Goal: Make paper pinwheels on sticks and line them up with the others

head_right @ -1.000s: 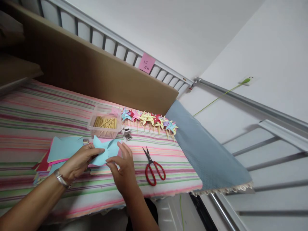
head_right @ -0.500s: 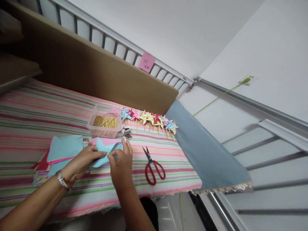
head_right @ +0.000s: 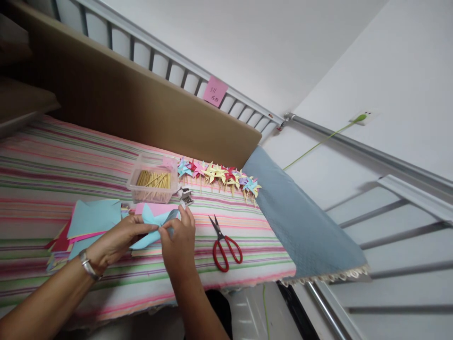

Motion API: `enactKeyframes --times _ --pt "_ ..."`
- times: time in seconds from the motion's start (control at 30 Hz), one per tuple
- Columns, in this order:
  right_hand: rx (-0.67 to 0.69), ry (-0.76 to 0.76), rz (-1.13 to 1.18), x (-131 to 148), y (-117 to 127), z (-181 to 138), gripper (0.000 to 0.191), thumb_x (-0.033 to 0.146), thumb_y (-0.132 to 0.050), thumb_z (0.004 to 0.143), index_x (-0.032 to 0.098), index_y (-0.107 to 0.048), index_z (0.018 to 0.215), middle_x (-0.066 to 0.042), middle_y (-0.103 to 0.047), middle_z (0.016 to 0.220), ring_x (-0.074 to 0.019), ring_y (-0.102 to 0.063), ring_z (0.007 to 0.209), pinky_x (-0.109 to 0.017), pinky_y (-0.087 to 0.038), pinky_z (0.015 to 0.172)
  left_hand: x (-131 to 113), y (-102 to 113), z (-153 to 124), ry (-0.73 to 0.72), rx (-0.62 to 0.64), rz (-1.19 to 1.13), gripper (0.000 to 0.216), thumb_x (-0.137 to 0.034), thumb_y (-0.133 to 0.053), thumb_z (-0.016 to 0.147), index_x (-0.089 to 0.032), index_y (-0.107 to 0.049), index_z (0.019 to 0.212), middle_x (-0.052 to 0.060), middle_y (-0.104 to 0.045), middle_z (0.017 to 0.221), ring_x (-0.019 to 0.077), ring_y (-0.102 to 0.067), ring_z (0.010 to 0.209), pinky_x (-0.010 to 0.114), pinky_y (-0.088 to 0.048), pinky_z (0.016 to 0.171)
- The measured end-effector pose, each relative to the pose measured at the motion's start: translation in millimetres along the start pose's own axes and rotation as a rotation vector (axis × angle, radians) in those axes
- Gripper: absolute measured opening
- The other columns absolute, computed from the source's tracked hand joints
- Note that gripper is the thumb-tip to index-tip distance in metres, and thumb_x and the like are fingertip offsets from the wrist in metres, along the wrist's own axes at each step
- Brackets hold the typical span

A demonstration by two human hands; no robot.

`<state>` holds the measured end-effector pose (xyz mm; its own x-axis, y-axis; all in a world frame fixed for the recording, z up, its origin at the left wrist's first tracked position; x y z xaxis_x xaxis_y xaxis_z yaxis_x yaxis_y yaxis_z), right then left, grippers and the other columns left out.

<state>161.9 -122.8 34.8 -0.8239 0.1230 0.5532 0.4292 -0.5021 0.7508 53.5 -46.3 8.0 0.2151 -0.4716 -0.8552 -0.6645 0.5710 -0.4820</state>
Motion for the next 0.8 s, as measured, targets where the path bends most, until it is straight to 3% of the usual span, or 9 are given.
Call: enactKeyframes --times 0.13,0.27,0.37,0.47,0.6,0.8 --pt "-0.003 0.008 -0.016 0.2 -1.1 -0.2 0.007 0.012 -0.063 0.073 0.018 -0.063 0.070 -0.016 -0.046 0.134 -0.0290 -0.031 0.131 -0.049 -0.028 0.103 5.1 3.7 3.0 0.038 -0.012 0.029 0.015 -0.024 -0.072 0.058 -0.013 -0.069 0.068 0.000 -0.066 0.060 0.0119 -0.052 0.054 0.023 -0.036 0.054" --pt "0.007 0.027 -0.034 0.4 6.1 2.1 0.006 0.014 -0.063 0.073 0.018 -0.064 0.077 -0.016 -0.051 0.129 -0.0294 -0.038 0.126 -0.048 -0.031 0.101 7.9 9.1 7.5 0.038 -0.112 0.164 0.016 -0.026 -0.070 0.055 -0.012 -0.067 0.063 -0.002 -0.061 0.051 0.0109 -0.047 0.046 0.023 -0.032 0.049" --pt "-0.021 0.079 -0.073 4.4 21.1 7.9 0.029 0.015 -0.064 0.070 0.016 -0.061 0.099 -0.016 -0.054 0.125 -0.0288 -0.041 0.123 -0.047 -0.031 0.102 8.1 8.6 9.2 0.020 -0.083 0.315 0.016 -0.027 -0.069 0.054 -0.013 -0.066 0.061 -0.002 -0.060 0.051 0.0128 -0.048 0.048 0.024 -0.032 0.049" --pt "0.162 0.099 -0.081 9.2 28.1 14.3 0.051 0.012 -0.064 0.068 0.017 -0.054 0.118 -0.011 -0.063 0.112 -0.0259 -0.053 0.109 -0.042 -0.037 0.097 9.8 5.8 9.4 -0.008 -0.007 0.427 0.013 -0.027 -0.065 0.055 -0.014 -0.065 0.059 -0.003 -0.058 0.051 0.0140 -0.049 0.050 0.024 -0.032 0.049" --pt "0.442 0.063 -0.073 10.7 22.8 16.1 0.064 0.010 -0.060 0.067 0.020 -0.045 0.129 -0.005 -0.067 0.091 -0.0200 -0.061 0.082 -0.031 -0.046 0.075 14.2 4.5 10.1 -0.037 0.066 0.524 0.010 -0.026 -0.062 0.056 -0.016 -0.062 0.055 -0.004 -0.055 0.049 0.0136 -0.047 0.049 0.024 -0.031 0.049" --pt "0.519 0.000 -0.055 4.9 14.2 14.8 0.066 0.008 -0.055 0.064 0.022 -0.046 0.128 0.000 -0.063 0.077 -0.0164 -0.057 0.066 -0.023 -0.041 0.058 18.1 5.1 11.9 -0.078 0.157 0.577 0.011 -0.022 -0.056 0.060 -0.015 -0.063 0.064 -0.006 -0.052 0.052 0.0111 -0.041 0.049 0.023 -0.029 0.050"
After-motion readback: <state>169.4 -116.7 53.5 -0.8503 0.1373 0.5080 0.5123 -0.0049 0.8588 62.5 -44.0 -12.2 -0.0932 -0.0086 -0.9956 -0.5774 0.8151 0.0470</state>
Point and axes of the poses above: each hand's wrist, its own z-axis towards the middle knuckle, its own y-axis out of the back of the hand, x = y × z, the point moved 3 cm from there along z, towards the middle knuckle
